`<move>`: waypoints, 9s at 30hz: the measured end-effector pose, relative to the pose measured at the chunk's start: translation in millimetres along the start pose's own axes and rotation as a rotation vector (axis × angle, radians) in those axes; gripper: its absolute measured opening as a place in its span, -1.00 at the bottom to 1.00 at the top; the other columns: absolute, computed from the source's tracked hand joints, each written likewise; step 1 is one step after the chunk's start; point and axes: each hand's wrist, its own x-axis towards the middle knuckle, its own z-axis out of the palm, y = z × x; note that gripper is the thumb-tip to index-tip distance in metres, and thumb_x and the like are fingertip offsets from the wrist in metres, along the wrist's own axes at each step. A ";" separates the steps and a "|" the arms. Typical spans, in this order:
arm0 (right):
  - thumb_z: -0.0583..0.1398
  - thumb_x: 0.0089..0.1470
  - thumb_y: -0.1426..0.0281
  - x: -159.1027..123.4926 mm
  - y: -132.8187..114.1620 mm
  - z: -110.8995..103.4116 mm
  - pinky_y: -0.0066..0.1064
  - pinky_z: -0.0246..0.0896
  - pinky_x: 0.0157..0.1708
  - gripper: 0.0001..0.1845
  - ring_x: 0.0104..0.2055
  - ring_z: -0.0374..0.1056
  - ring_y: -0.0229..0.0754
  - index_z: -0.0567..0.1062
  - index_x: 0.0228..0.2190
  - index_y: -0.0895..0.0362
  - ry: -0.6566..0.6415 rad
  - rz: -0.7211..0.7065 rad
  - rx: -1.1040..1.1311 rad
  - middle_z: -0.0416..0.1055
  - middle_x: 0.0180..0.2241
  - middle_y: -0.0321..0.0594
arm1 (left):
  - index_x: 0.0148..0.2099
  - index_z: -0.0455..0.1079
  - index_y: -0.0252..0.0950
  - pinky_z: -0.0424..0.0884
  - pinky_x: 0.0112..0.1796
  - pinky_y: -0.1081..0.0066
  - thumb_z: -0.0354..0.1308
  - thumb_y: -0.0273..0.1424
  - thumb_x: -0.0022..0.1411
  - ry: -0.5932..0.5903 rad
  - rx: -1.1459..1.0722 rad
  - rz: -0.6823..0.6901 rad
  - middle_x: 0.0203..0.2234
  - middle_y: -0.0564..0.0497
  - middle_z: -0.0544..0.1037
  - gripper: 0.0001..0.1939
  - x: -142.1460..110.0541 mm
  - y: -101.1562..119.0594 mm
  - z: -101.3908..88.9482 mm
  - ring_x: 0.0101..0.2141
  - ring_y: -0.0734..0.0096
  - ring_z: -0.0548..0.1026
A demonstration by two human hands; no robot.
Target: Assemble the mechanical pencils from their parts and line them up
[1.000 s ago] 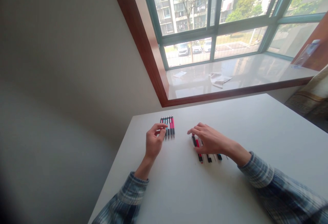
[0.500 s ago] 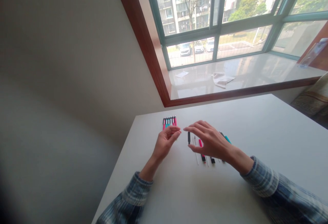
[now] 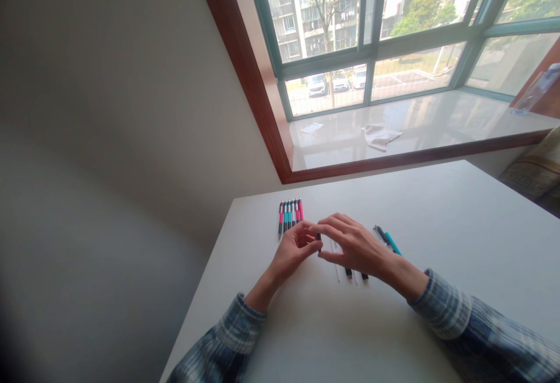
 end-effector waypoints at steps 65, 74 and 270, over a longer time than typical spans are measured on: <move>0.24 0.30 0.28 -4.9 8.5 5.6 -0.30 0.33 -0.18 -0.87 -0.19 0.44 -0.11 0.55 -0.20 0.06 0.029 0.300 0.201 0.58 -0.24 -0.18 | -0.19 0.56 -0.21 0.38 -0.28 0.36 0.31 -0.46 0.22 0.251 0.527 0.279 -0.27 0.01 0.65 -0.90 -11.1 -9.1 1.0 -0.21 0.31 0.53; 0.21 0.33 0.25 -4.9 8.0 6.3 -0.33 0.30 -0.23 -0.84 -0.25 0.42 -0.14 0.53 -0.25 0.05 -0.010 0.301 0.160 0.55 -0.28 -0.21 | -0.19 0.56 -0.21 0.38 -0.27 0.36 0.30 -0.43 0.22 0.243 0.502 0.266 -0.26 -0.01 0.65 -0.91 -10.6 -9.9 0.1 -0.21 0.29 0.53; 0.10 0.38 0.18 -4.0 -3.7 -5.4 -0.33 0.36 -0.29 -0.72 -0.31 0.39 -0.17 0.52 -0.18 0.07 -0.191 0.383 0.404 0.53 -0.29 -0.21 | -0.14 0.60 -0.31 0.48 -0.31 0.38 0.39 -0.32 0.12 0.429 0.088 0.140 -0.31 -0.06 0.64 -0.75 0.9 -6.8 -28.3 -0.36 0.39 0.54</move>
